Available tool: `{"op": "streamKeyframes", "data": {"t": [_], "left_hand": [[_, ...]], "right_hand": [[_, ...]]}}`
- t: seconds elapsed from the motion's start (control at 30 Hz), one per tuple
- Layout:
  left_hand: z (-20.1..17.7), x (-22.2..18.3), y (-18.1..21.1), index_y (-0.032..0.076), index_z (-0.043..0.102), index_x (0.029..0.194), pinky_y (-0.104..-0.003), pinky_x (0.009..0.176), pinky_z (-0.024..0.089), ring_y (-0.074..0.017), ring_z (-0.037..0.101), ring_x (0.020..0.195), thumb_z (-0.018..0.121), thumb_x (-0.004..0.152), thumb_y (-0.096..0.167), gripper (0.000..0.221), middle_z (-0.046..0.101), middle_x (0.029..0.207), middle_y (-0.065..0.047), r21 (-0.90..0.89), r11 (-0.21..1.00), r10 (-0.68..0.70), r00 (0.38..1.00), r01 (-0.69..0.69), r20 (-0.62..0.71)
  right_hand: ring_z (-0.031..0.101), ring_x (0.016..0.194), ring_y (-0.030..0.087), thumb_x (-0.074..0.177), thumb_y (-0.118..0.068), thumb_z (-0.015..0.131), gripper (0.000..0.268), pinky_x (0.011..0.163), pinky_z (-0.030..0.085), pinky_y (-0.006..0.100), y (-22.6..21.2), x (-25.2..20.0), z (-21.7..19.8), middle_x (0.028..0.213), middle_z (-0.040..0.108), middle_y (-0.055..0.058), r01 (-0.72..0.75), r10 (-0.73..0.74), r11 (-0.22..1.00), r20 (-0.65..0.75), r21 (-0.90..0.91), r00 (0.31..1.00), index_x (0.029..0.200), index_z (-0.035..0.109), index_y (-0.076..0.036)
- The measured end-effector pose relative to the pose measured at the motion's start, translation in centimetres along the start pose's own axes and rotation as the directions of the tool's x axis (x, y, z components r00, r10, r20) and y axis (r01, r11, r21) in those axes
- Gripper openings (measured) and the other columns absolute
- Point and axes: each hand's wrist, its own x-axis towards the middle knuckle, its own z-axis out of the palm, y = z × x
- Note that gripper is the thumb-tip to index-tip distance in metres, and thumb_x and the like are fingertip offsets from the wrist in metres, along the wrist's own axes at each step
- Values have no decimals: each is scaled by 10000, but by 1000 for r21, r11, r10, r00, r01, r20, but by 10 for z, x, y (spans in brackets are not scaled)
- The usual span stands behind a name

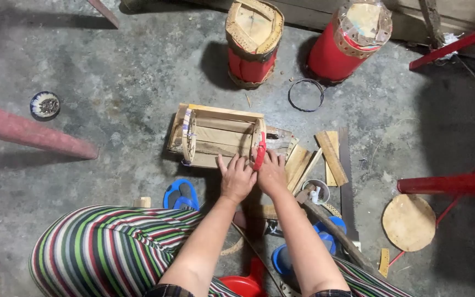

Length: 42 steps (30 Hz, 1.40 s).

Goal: Assembling a small wooden frame or box by applying glue to joints and hammering nails while sitting on the floor.

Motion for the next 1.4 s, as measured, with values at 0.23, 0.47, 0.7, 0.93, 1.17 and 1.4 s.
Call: {"op": "streamKeyframes", "data": {"t": [0.23,0.47,0.7,0.93,1.17,1.4], "left_hand": [[0,4,5,179,718,842,-819,1037,286,-331,674,1111,752,813,366,193,675,1007,-46,26,1000,-5,998,7,-58],[7,0,7,181,724,947,-838,1062,245,-315,647,1189,765,792,371,249,698,1076,-38,26,998,-64,998,64,-18],[-29,18,20,163,781,1052,-802,1171,34,-352,520,1384,706,918,370,258,714,1264,-10,21,981,-185,915,191,359],[-37,26,22,143,754,1160,-791,1177,37,-342,506,1399,687,927,369,332,749,1190,-21,57,975,-218,896,213,386],[-12,9,20,126,691,1185,-812,1097,207,-341,613,1276,747,829,342,420,764,1084,-78,18,984,-176,975,176,131],[-30,16,23,121,710,1137,-818,1098,189,-360,592,1286,727,856,319,345,753,1133,-69,-12,986,-165,975,169,150]], "right_hand": [[318,1441,275,908,-271,575,510,1143,254,519,9,-3,-4,1471,499,16,46,-47,999,-53,-8,997,1417,578,-231],[577,1161,386,648,-202,794,774,963,492,509,78,-73,-23,1235,572,181,63,-55,998,-326,16,944,1373,553,-82],[572,1287,287,809,-648,773,785,1078,525,481,102,-175,-46,1380,589,123,-562,563,816,398,-132,724,1337,504,-133],[664,1094,361,929,-251,480,259,904,539,530,140,-179,14,1182,684,137,-571,559,817,339,-73,756,1170,535,-177],[661,1132,468,849,-475,631,540,961,544,607,126,-134,-39,1158,686,225,-353,291,883,230,308,929,1268,544,-147],[639,1097,511,892,-463,682,481,948,517,601,72,-57,-60,1059,696,296,-141,130,832,59,536,990,1219,619,-116]]}}
